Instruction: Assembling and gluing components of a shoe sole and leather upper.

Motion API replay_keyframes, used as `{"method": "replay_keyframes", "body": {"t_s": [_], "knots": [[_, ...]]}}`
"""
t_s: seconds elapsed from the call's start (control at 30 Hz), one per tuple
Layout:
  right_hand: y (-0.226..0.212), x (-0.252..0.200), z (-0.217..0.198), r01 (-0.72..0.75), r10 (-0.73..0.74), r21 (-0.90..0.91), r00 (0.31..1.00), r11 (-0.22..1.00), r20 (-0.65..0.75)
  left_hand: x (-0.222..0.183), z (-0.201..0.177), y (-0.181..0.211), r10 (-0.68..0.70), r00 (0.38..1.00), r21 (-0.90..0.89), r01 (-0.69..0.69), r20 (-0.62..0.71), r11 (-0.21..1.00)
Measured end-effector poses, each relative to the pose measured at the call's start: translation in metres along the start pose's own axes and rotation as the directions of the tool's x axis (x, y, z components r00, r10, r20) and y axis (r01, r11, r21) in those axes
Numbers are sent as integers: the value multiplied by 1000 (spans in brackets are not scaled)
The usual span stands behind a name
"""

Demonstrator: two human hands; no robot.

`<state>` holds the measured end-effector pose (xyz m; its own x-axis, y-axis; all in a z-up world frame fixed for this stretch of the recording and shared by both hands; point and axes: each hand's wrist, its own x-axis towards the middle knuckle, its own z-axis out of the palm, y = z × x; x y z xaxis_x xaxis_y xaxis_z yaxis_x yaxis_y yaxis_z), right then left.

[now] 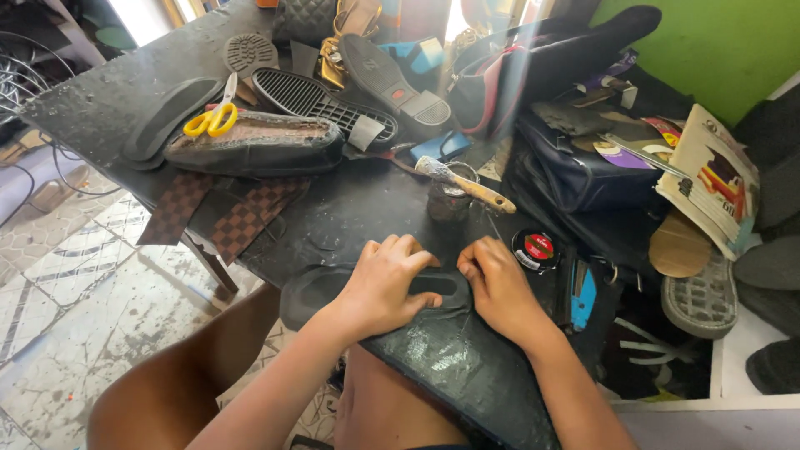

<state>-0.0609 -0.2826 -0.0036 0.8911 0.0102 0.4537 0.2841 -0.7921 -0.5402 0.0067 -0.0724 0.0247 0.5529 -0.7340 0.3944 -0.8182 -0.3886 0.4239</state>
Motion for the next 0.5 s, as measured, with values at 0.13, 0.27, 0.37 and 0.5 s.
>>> {"method": "replay_keyframes", "body": {"t_s": [0.13, 0.27, 0.37, 0.5], "knots": [[-9, 4, -2, -82, 84, 116, 996, 990, -10, 9, -8, -5, -56, 996, -102, 63, 67, 993], [1, 6, 2, -320, 317, 376, 946, 870, 74, 18, -23, 1, -245, 893, -306, 370, 378, 877], [3, 6, 0, -345, 321, 571, 936, 745, 147, 11, -17, 0, -258, 853, -420, 460, 454, 782], [-4, 14, -7, -375, 268, 709, 926, 597, 264, -5, 15, -21, -126, 922, -720, 366, 366, 590]]}}
